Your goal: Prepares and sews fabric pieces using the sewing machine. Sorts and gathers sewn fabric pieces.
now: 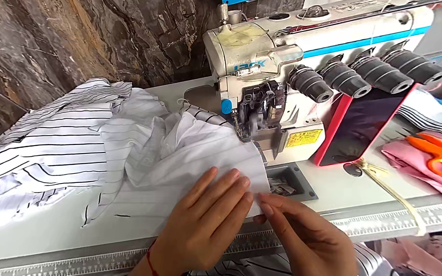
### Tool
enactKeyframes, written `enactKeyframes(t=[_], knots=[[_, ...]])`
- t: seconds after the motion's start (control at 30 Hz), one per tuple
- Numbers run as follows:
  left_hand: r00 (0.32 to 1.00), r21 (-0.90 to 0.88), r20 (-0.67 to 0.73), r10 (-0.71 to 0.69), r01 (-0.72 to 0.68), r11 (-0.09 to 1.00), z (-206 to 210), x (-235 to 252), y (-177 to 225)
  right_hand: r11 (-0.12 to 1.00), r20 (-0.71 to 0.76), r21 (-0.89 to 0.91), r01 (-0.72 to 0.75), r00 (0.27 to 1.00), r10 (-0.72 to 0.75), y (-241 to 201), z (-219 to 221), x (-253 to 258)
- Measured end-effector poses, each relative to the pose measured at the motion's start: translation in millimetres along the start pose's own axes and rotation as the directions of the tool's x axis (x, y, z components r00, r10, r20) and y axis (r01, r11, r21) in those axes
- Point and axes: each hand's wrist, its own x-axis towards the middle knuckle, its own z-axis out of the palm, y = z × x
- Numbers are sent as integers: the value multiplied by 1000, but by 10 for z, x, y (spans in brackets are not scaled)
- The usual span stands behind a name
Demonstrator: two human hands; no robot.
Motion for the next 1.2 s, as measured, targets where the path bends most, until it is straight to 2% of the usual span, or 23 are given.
enactKeyframes(t=[0.13, 0.23, 0.33, 0.43, 0.5, 0.57, 0.67, 0.77, 0.83, 0.93, 1.0, 1.1, 1.17, 1.2], knots=[[1000, -23, 30, 6, -6, 1000, -63, 95, -121, 988, -6, -122, 95, 995, -96, 105, 22, 188], [994, -46, 97, -55, 60, 997, -116, 305, -257, 941, -2, -309, 141, 989, -149, 142, 41, 405], [957, -105, 264, -118, 150, 983, -204, 544, -438, 813, 85, -559, 162, 987, -138, 63, 11, 528], [890, -176, 436, -129, 225, 958, -243, 726, -676, 702, 155, -686, 193, 981, -118, -37, -2, 512], [856, -230, 497, -144, 291, 929, -215, 817, -857, 700, 197, -684, 204, 976, -92, -170, 3, 418], [852, -255, 502, -151, 312, 915, -111, 888, -1040, 748, 239, -640, 173, 971, -20, -335, 13, 299], [846, -231, 512, -149, 302, 925, 62, 1040, -1286, 796, 288, -590, 133, 956, 54, -408, 38, 153], [792, -185, 575, -208, 373, 909, 119, 1164, -1434, 821, 322, -559, 113, 942, 90, -412, 42, 65], [808, -218, 548, -219, 390, 894, 59, 1063, -1331, 846, 330, -526, 82, 937, 114, -413, -20, -5], [871, -259, 456, -182, 326, 909, -254, 624, -835, 880, 301, -475, -11, 937, 174, -338, -199, -82], [926, -303, 349, -145, 257, 918, -446, 326, -543, 918, 301, -378, -120, 922, 244, -248, -262, -56], [954, -401, 240, -180, 266, 877, -629, 80, -154, 945, 363, -128, -302, 872, 328, -176, -120, 44], [969, -420, 135, -208, 246, 873, -613, -30, 103, 935, 328, -25, -353, 881, 342, -200, 86, 96], [970, -371, 52, -238, 240, 897, -561, -123, 227, 933, 298, 3, -360, 891, 343, -227, 175, 94]])
